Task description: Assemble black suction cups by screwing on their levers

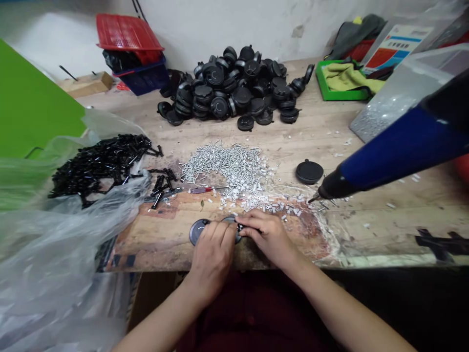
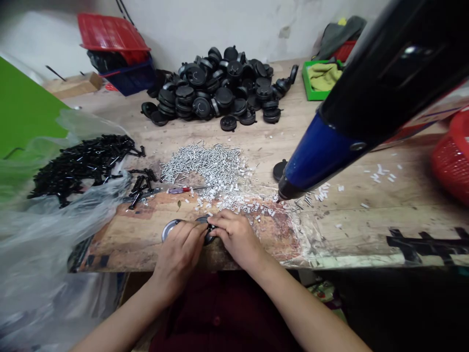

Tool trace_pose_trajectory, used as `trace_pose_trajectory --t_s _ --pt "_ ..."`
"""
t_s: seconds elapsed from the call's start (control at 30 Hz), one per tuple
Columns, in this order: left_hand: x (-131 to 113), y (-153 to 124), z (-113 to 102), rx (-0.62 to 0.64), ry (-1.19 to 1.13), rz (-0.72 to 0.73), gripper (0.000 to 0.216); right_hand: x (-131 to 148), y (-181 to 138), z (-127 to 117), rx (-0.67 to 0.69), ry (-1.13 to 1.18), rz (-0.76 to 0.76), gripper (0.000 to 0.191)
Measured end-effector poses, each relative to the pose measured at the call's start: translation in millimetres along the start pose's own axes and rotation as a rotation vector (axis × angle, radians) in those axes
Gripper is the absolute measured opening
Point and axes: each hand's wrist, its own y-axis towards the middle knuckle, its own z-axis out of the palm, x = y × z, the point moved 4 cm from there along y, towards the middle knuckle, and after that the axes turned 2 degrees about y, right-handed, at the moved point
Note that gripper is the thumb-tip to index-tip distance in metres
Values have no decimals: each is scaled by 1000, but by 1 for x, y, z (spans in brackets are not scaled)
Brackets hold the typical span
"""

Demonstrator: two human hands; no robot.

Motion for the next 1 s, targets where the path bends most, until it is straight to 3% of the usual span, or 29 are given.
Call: trace_pose_trajectory --t_s 0.17,0.27,0.4,0.6,0.7,0.77,0.87,0.93,1.0 --pt "7 1 -5 27 -73 -13 23 1 -1 -1 -15 0 27 28" --pt "13 4 -7 105 -69 -45 25 1 -2 -1 -16 2 26 27" --pt "7 6 -7 225 -69 52 22 2 -3 1 1 -16 4 26" --pt "-2 6 -7 218 53 159 27 5 -2 4 50 -51 4 30" --pt "7 5 -10 127 -101 38 27 12 -7 -3 0 -64 19 28" --pt "16 4 -14 8 -313 -157 24 19 -13 -10 -97 -64 17 30" --pt "23 -1 -19 -112 -644 -461 23 29 -24 -11 -173 -49 14 56" --pt "21 -4 -21 -140 -781 -554 23 32 -27 -4 -135 -33 12 75" --pt "17 -6 -24 -165 -840 -579 22 34 -27 3 -94 -15 11 77"
